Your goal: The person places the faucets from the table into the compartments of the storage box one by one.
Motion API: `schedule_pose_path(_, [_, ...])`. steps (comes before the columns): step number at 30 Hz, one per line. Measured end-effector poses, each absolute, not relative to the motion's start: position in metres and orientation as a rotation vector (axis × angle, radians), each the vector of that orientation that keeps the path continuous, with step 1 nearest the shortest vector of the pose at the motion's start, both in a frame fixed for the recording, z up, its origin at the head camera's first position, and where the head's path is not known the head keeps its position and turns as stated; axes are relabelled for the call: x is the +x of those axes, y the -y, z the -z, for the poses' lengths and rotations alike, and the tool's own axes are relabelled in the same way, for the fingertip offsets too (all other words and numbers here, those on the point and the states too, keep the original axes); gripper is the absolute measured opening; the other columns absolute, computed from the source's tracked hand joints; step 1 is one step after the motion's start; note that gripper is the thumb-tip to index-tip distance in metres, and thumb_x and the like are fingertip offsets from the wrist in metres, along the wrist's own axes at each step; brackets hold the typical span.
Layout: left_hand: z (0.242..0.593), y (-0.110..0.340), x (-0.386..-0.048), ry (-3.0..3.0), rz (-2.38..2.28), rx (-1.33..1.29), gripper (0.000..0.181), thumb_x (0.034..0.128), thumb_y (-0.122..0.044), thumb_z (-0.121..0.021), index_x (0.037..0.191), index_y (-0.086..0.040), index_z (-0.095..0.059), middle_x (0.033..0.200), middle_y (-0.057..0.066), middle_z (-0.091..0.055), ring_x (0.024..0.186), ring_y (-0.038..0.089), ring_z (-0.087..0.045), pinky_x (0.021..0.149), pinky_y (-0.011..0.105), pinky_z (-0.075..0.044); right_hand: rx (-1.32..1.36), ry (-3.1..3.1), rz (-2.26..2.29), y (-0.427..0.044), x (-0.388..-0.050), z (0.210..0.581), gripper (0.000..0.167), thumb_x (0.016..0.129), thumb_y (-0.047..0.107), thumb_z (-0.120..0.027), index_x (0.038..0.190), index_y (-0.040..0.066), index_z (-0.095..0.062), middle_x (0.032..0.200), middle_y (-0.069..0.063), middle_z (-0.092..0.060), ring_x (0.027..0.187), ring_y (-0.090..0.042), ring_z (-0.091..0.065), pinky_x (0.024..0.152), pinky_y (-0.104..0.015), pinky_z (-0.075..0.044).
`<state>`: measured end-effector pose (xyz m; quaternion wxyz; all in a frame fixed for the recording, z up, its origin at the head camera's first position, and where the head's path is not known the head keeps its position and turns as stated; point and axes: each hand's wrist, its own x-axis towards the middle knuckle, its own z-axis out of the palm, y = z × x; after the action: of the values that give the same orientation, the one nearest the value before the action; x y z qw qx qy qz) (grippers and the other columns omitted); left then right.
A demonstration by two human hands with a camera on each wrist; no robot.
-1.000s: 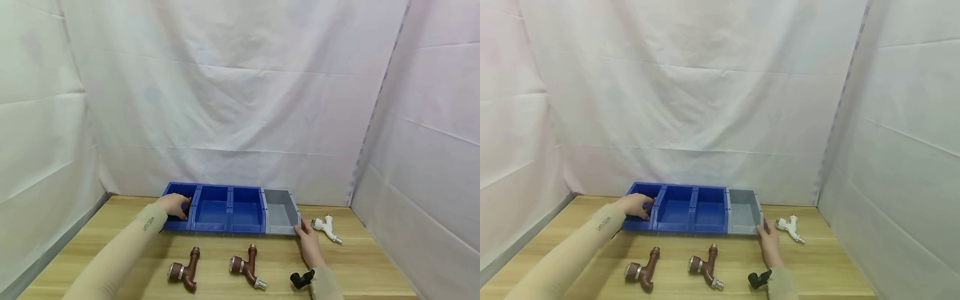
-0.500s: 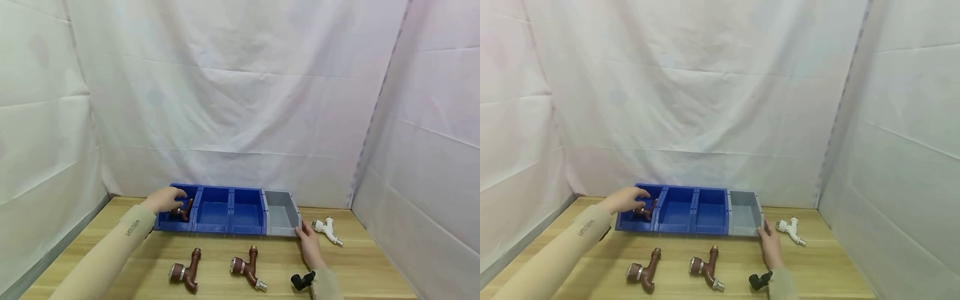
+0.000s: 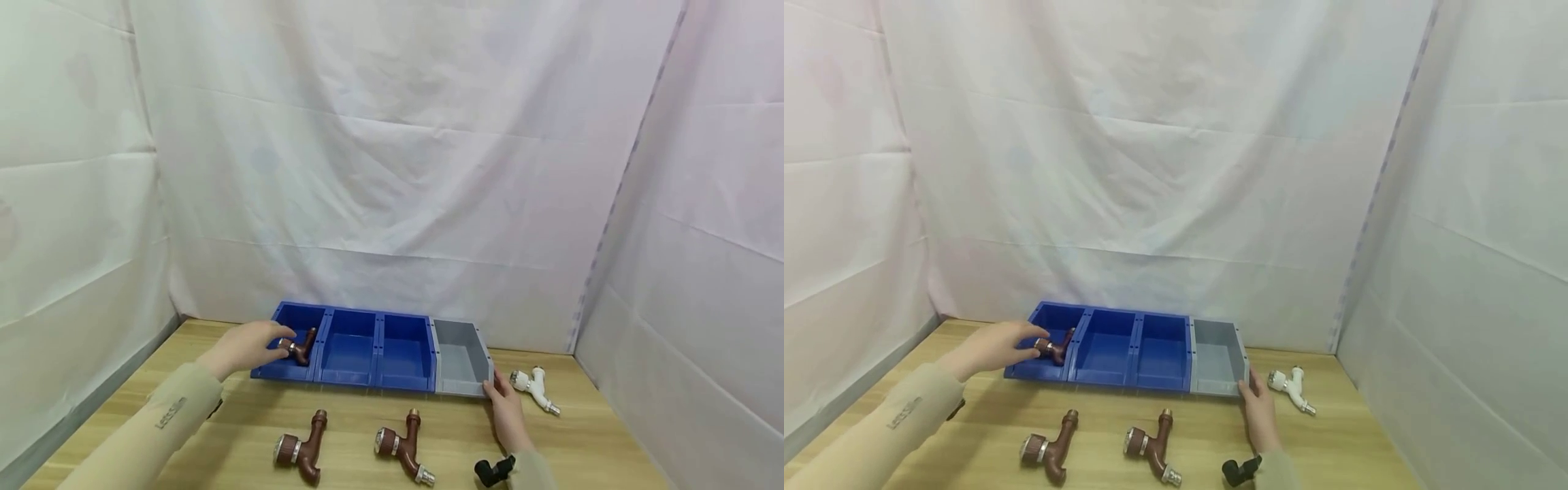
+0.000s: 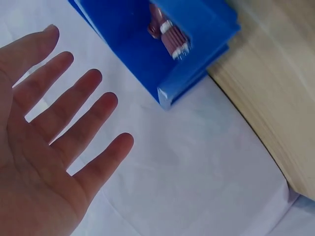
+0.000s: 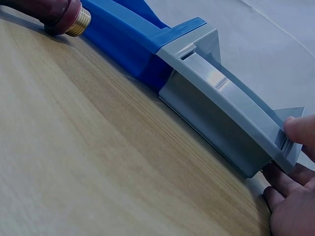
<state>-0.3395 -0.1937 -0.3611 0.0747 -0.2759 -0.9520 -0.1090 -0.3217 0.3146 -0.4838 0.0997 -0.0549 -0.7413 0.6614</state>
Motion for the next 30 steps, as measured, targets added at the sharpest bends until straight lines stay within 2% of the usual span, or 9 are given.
schedule_pose_path(3, [0.365,0.189,-0.327,2.842,0.331,-0.859,0.037,0.0884,-0.025,-0.071,0.122,-0.011,-0.067,0.115,0.008,-0.065,0.101,0.03,-0.063,0.081,0.048,-0.051,-0.18,2.183,-1.963,-0.317,-0.318,0.483,0.062,0.103,0.016,-0.047,0.153,-0.003,-0.015,0.156,-0.026,-0.015,0.144,-0.036,-0.013,0.114,-0.046,-0.014])
schedule_pose_path(12, [0.39,0.172,-0.297,2.755,0.437,-1.051,0.036,0.088,-0.023,-0.071,0.12,-0.007,-0.067,0.116,0.009,-0.065,0.106,0.031,-0.061,0.088,0.05,-0.048,-0.193,2.165,-1.954,-0.327,-0.311,0.479,0.061,0.103,0.015,-0.046,0.153,-0.003,-0.016,0.156,-0.025,-0.017,0.143,-0.035,-0.015,0.114,-0.045,-0.015])
schedule_pose_path(18, [0.407,0.163,-0.282,2.729,0.432,-1.16,0.035,0.0881,-0.027,-0.07,0.119,-0.01,-0.068,0.113,0.003,-0.065,0.101,0.024,-0.061,0.084,0.045,-0.051,-0.19,2.165,-1.956,-0.329,-0.312,0.477,0.061,0.104,0.016,-0.046,0.153,-0.001,-0.015,0.157,-0.022,-0.015,0.144,-0.032,-0.013,0.114,-0.043,-0.014])
schedule_pose_path(24, [0.419,0.157,-0.268,2.721,0.457,-1.202,0.035,0.0876,-0.03,-0.071,0.118,-0.013,-0.069,0.112,-0.003,-0.065,0.099,0.018,-0.062,0.081,0.039,-0.052,-0.179,2.182,-1.941,-0.329,-0.311,0.476,0.061,0.103,0.016,-0.047,0.152,-0.004,-0.016,0.157,-0.024,-0.015,0.144,-0.035,-0.013,0.114,-0.045,-0.014])
schedule_pose_path(30, [0.417,0.141,-0.254,2.788,0.477,-1.278,0.049,0.0836,-0.043,-0.072,0.125,-0.018,-0.067,0.111,-0.005,-0.063,0.094,0.009,-0.06,0.078,0.034,-0.051,-0.203,2.186,-1.941,-0.33,-0.309,0.476,0.061,0.103,0.015,-0.047,0.153,-0.003,-0.016,0.157,-0.024,-0.015,0.144,-0.034,-0.012,0.114,-0.045,-0.015])
